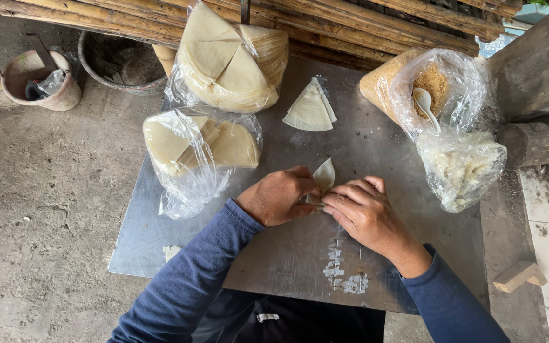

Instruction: The person scoops a grainy filling onto triangular wrappers and folds them into small packets. The person then stacks the finished packets on the table.

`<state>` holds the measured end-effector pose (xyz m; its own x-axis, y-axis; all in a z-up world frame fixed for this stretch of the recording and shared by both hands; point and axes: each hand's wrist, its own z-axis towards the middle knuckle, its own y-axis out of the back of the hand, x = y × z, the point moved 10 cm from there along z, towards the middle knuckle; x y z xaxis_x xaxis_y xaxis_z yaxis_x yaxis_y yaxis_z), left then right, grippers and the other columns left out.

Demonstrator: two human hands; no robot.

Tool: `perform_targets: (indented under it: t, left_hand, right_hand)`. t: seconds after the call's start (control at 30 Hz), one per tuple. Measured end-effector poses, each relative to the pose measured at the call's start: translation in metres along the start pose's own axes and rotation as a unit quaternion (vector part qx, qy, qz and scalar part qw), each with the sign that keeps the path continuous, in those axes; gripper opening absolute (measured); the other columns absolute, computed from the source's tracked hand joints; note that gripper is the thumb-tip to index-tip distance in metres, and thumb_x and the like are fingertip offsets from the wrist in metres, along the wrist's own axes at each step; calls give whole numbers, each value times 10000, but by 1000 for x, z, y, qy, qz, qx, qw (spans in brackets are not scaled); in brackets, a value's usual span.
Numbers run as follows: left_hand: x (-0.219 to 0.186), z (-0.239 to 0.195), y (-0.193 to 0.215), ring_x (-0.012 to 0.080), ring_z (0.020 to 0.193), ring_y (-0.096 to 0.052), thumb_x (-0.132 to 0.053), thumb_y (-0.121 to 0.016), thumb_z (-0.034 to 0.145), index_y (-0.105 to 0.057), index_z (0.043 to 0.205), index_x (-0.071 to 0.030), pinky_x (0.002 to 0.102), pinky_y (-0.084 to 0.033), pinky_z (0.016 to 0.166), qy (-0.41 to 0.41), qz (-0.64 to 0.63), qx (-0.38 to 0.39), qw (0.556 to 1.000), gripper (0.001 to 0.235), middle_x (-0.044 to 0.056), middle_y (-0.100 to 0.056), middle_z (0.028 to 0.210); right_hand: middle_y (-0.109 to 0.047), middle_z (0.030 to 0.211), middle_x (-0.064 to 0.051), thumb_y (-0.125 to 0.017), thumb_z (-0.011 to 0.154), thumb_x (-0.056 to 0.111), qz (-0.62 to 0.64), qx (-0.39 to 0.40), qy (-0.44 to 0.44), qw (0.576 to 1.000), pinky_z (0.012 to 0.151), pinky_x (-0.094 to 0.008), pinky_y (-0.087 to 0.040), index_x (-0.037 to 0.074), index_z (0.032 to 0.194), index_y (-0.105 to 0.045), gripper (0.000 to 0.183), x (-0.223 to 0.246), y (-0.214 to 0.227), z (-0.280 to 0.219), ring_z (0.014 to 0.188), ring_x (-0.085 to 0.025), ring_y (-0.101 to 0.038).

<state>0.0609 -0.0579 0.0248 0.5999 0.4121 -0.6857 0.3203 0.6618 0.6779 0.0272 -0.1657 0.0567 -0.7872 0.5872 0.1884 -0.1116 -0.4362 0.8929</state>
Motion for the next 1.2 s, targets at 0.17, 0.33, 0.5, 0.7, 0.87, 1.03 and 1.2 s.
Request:
perform_targets:
  t: [0.17, 0.33, 0.5, 0.7, 0.87, 1.03, 1.2]
  left_hand:
    - [-4, 1, -1, 308, 883, -699, -172, -826, 760, -735, 1031, -40, 395, -578, 787, -23, 27, -18, 999, 314, 128, -648, 1030]
    - [3, 1, -6, 280, 893, -708, -158, -781, 888, -743, 1034, -59, 382, -590, 804, -1, 52, -28, 998, 181, 105, -662, 1034]
    - [1, 0, -3, 297, 876, -699, -175, -811, 805, -729, 1022, -28, 388, -583, 786, -2, 6, -7, 1000, 275, 131, -650, 1018]
    - [-1, 1, -1, 304, 913, -700, -141, -763, 856, -733, 1025, -46, 379, -580, 823, -21, 25, -47, 998, 196, 127, -650, 1034]
    - [8, 5, 0, 316, 878, -692, -139, -707, 930, -713, 1027, -38, 399, -575, 798, 8, 17, -81, 997, 141, 141, -668, 978]
    - [20, 8, 5, 320, 876, -692, -130, -675, 945, -694, 1016, -32, 416, -565, 780, 55, -10, -114, 992, 122, 130, -696, 960]
    - [12, 8, 10, 299, 828, -702, -149, -710, 888, -712, 957, -72, 403, -579, 757, 58, 27, -162, 985, 103, 115, -681, 904]
  right_hand:
    - [-724, 1024, 3, -775, 897, 195, 8, -8, -19, 1000, 970, -370, -412, 123, 1092, -753, 210, -5, -2, -2, 980, -159, -674]
    - [-710, 964, -49, -812, 781, 322, 15, 0, -4, 1000, 931, -404, -396, 94, 1063, -737, 370, 6, 5, 4, 941, -209, -659]
    - [-721, 959, -37, -767, 881, 195, -12, -25, -19, 999, 947, -396, -428, 98, 1044, -721, 196, 5, 5, 5, 944, -205, -676]
    - [-744, 945, -38, -724, 927, 109, 12, -48, -47, 998, 923, -392, -455, 85, 1046, -704, 123, -2, 7, 2, 902, -208, -693]
    - [-722, 878, -38, -719, 930, 95, 49, -59, -124, 989, 877, -394, -454, 82, 1013, -696, 87, -19, 2, 1, 852, -217, -670]
    - [-707, 902, -38, -716, 923, 79, 52, -74, -164, 982, 840, -405, -454, 98, 985, -688, 70, -30, -7, -1, 891, -236, -640]
    - [-618, 926, -79, -733, 904, 81, 76, -85, -187, 976, 820, -381, -492, 91, 986, -693, 92, -37, -11, -1, 886, -240, -626]
